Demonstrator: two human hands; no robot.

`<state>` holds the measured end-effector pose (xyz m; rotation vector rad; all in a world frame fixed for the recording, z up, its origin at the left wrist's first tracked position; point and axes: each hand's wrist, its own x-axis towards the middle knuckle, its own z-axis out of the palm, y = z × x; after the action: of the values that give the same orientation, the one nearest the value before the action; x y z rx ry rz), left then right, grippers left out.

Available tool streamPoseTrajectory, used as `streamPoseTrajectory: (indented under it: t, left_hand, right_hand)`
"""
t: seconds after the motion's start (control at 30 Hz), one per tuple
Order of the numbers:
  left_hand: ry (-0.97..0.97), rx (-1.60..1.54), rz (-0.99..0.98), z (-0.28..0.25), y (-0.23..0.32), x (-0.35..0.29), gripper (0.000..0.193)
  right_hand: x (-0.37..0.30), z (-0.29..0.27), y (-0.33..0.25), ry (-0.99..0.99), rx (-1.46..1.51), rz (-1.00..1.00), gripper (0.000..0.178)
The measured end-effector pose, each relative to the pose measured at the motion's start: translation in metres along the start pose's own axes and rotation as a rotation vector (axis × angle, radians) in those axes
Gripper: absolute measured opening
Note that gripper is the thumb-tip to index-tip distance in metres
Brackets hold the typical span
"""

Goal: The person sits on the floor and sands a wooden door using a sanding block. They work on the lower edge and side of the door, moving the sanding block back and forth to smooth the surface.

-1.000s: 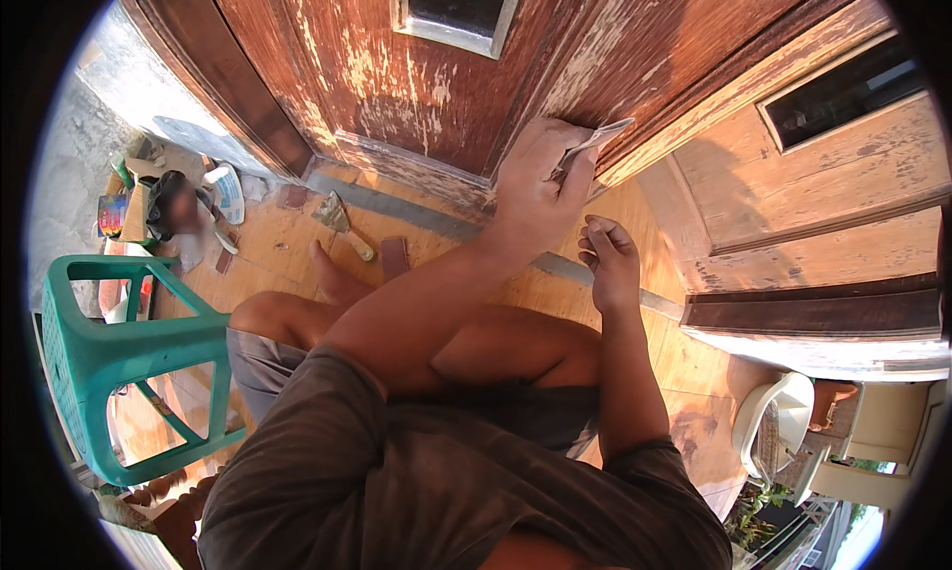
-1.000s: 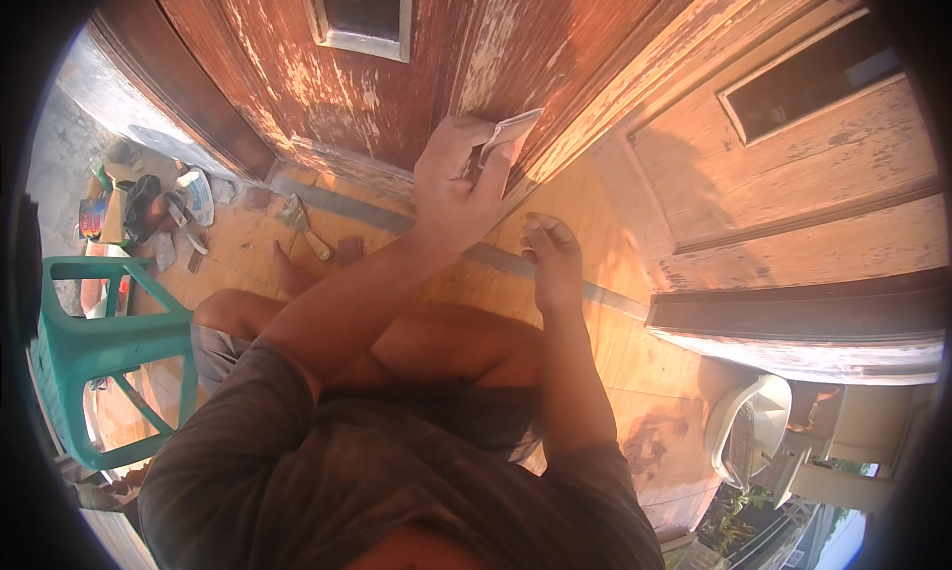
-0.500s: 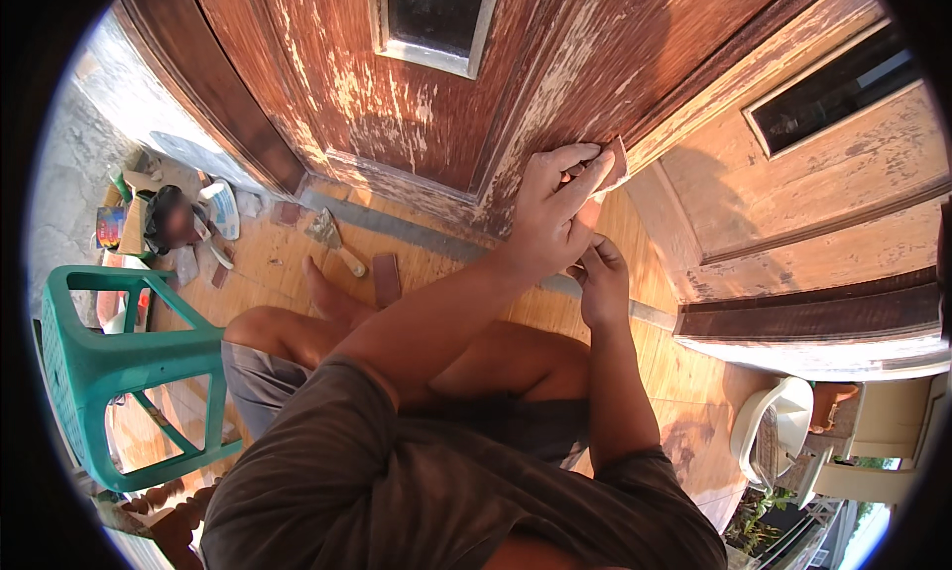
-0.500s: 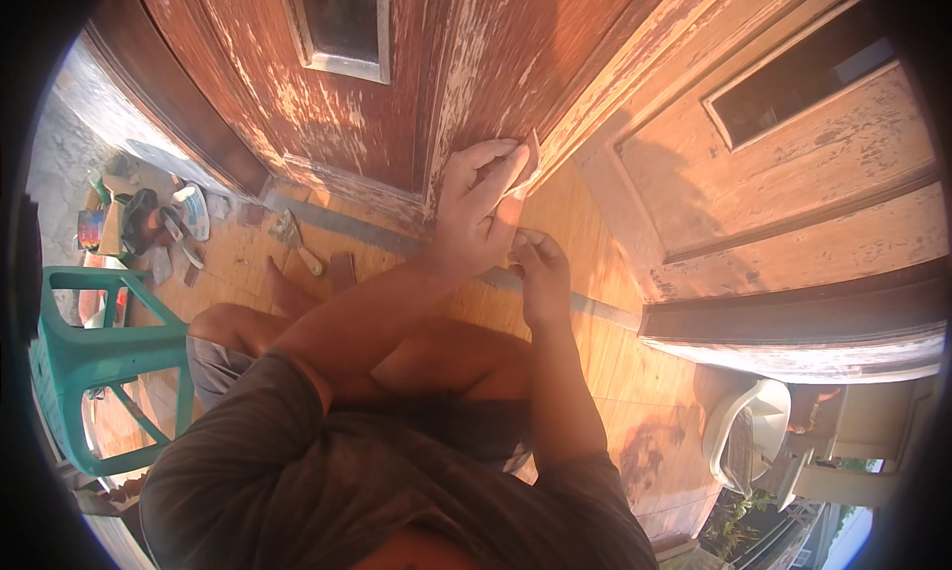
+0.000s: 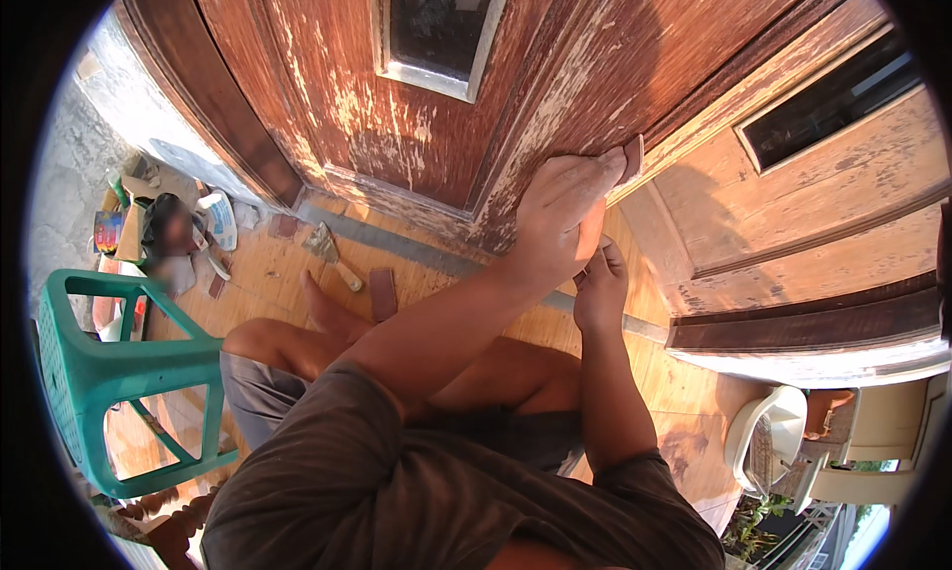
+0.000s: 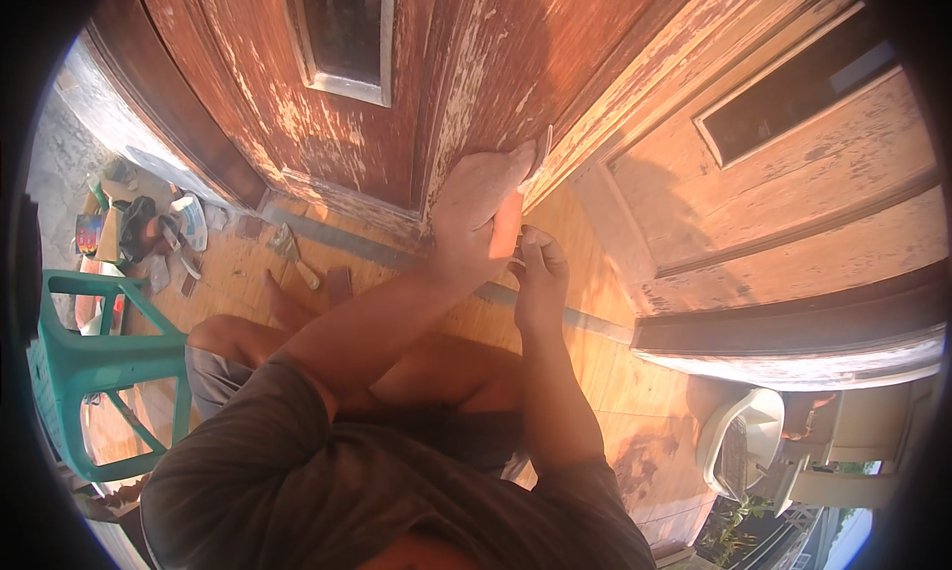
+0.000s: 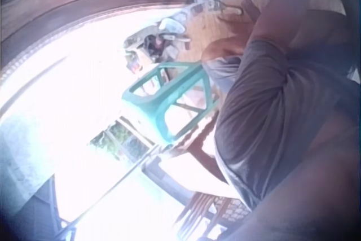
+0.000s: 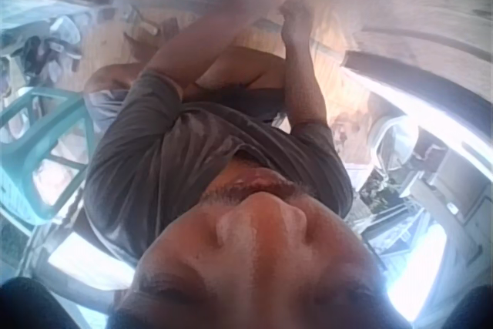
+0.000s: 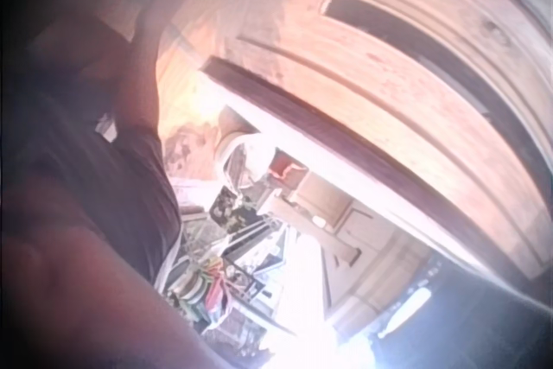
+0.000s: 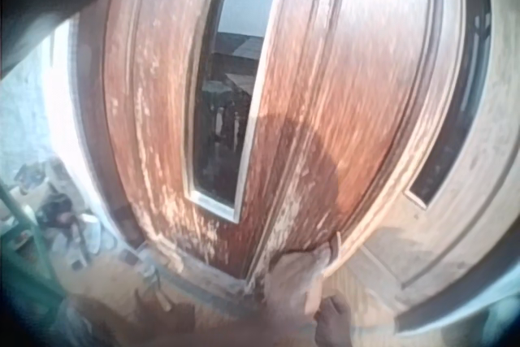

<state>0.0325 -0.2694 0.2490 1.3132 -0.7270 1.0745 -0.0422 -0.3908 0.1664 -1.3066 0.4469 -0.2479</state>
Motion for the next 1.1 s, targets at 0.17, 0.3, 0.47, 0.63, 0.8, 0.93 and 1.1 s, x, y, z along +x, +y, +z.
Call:
streamPoseTrajectory:
  t: [0.17,0.3,0.47,0.63,0.8,0.93,1.1]
  left_hand:
    - [0.045,-0.101,-0.009,0.025,0.007,0.028,0.045]
    - [0.066,-0.155,-0.005,0.032,0.006,0.040,0.047]
    - [0.083,-0.124,0.022,0.023,0.011,0.033,0.049]
    - [0.025,0.006,0.080,0.026,0.015,0.064,0.049]
    - [-0.002,0.030,0.170,0.030,0.018,0.095,0.050]
    - [-0.016,0.072,0.163,0.026,0.023,0.084,0.050]
    - [0.048,0.071,0.147,0.027,0.025,0.084,0.040]
  right_hand:
    - [0.020,0.054,-0.054,0.058,-0.160,-0.578,0.033]
    - [0.016,0.101,-0.045,0.484,-0.519,-0.716,0.029]
    - [0.035,0.114,-0.006,0.835,-0.734,-1.360,0.025]
    - [0.045,0.110,0.003,0.621,-0.556,-1.128,0.027]
    - [0.042,0.124,-0.004,0.544,-0.418,-0.957,0.030]
    - [0.043,0.119,-0.004,0.470,-0.312,-0.864,0.034]
    - [0.036,0.091,-0.003,0.303,-0.114,-0.618,0.039]
